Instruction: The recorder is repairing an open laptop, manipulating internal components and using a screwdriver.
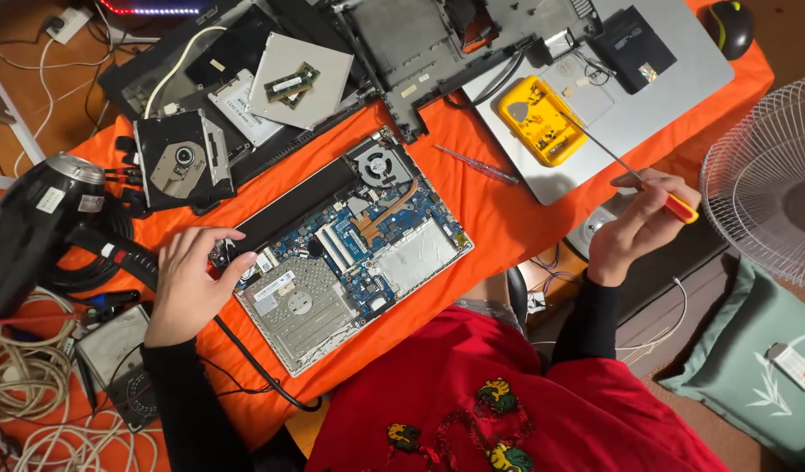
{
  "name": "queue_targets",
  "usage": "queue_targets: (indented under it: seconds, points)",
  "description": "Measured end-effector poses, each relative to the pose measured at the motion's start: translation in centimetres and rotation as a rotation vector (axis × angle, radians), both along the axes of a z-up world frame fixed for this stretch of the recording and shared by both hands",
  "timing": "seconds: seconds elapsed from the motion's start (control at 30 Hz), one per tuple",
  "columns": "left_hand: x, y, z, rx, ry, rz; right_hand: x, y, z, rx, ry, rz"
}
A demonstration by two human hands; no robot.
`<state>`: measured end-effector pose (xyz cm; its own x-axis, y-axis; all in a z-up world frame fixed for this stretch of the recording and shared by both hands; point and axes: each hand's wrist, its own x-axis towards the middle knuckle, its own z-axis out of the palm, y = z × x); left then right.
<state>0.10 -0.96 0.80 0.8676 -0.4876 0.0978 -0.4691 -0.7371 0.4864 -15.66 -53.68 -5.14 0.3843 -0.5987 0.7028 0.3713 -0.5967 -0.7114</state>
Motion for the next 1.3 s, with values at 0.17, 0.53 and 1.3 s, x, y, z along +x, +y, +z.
queue_targets:
  seconds: [0.17,0.53,1.3]
  points:
    - [0.0,-0.1,0.1,-0.008,0.009,0.012,0.4,0.4,0.0,-0.009,0.046,0.060]
    - [0.1,0.2,-0.4,0.005,-0.010,0.000,0.9,1.0,-0.6,0.050,0.098,0.128]
    - [0.1,1.0,-1.2,-0.026,0.072,0.031,-0.5,-1.0,-3.0,-0.172,0.214,0.039]
